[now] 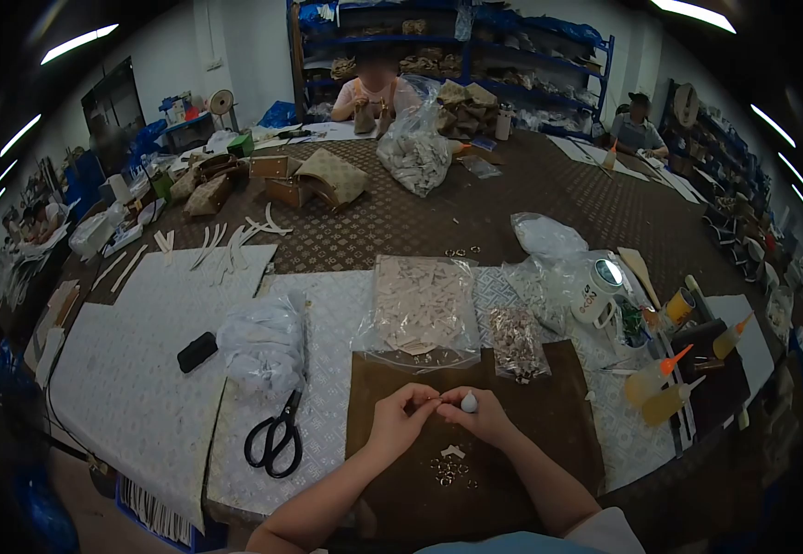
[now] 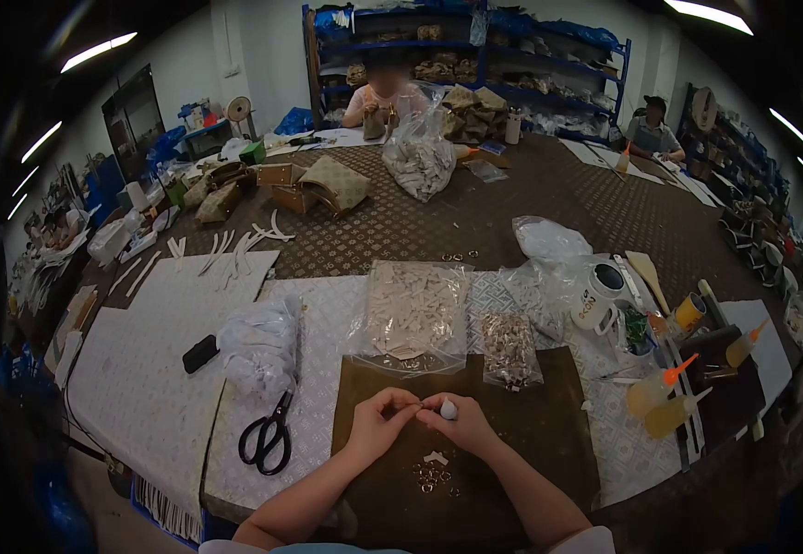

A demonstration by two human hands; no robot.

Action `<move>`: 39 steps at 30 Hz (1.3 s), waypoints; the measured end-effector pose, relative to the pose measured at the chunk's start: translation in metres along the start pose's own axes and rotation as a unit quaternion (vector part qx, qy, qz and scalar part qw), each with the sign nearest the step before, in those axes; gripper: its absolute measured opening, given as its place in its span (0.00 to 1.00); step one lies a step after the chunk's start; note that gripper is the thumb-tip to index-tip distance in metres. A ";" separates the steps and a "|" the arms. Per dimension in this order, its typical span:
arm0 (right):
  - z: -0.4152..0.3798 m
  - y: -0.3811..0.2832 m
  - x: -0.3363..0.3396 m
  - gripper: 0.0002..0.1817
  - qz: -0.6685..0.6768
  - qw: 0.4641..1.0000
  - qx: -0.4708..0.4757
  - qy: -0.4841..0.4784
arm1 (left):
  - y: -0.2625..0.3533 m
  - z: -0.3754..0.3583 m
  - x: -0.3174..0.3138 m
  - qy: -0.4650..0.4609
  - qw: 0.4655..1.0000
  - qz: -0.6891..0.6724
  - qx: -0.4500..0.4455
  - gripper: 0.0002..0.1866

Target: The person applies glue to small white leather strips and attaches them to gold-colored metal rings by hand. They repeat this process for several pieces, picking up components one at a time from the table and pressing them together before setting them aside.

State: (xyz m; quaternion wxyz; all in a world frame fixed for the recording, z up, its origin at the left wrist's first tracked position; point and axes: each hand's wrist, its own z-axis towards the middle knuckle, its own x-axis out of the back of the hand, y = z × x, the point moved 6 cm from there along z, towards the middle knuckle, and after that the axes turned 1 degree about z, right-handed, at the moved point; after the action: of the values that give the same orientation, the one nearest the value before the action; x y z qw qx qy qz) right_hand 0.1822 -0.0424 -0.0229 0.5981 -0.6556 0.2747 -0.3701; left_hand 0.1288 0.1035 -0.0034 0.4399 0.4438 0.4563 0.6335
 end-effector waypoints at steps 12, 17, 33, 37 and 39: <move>-0.002 -0.006 -0.004 0.08 0.010 0.999 -0.027 -0.031 | -0.022 0.000 -0.003 -0.083 0.967 -0.196 0.137 0.10; -0.005 0.004 -0.009 0.07 0.131 0.988 -0.081 -0.011 | -0.021 -0.001 -0.007 -0.070 0.934 -0.294 0.189 0.11; 0.000 0.006 -0.003 0.11 0.221 0.965 -0.130 0.062 | -0.034 0.009 0.004 -0.036 0.881 -0.397 0.254 0.12; 0.000 -0.001 0.001 0.10 0.185 0.977 -0.072 0.081 | -0.025 0.011 0.004 -0.032 0.937 -0.297 0.182 0.12; -0.001 -0.008 0.004 0.09 0.148 0.983 -0.035 0.101 | -0.023 0.010 0.005 -0.029 0.960 -0.240 0.144 0.11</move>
State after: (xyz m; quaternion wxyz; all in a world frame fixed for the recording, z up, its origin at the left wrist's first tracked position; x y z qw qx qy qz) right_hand 0.1831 -0.0447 -0.0139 0.5921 -0.5879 0.4402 -0.3317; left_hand 0.1413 0.1144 -0.0226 0.5240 0.3978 0.6227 0.4236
